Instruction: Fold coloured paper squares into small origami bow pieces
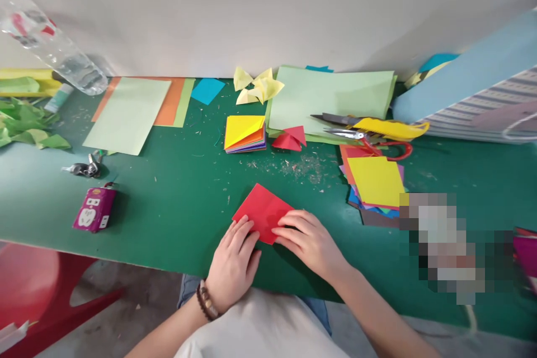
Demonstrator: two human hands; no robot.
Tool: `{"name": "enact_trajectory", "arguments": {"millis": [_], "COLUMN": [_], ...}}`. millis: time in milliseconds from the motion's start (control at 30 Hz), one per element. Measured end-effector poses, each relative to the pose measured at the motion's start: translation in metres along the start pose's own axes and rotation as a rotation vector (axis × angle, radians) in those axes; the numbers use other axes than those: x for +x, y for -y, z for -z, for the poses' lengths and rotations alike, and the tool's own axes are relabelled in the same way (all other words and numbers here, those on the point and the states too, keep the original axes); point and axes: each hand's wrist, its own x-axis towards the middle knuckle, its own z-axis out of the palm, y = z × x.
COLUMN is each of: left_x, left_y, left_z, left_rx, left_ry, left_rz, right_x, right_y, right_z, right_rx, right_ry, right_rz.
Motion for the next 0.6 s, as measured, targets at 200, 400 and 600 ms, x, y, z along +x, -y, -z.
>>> {"name": "enact_trajectory", "arguments": {"millis": [200, 400, 600], "left_x": [-0.013, -0.011, -0.01], "left_y": [0.003, 0.003, 0.001], "left_z": [-0.005, -0.004, -0.006], "left_rx": [0.056, 0.265, 0.339], "left_ry": [-0.027, 0.007, 0.033], "left_rz": [-0.073, -0.16, -0.126], "right_x": [-0.004, -0.003, -0.002], "right_y": [0.016, 0.021, 0.021], "right_z": [-0.004, -0.012, -0.016], "right_rx": [0.072, 0.067, 0.005], "right_ry": [-0.026, -0.054, -0.077], "right_rz": [-0.207, -0.365, -0.357]}}
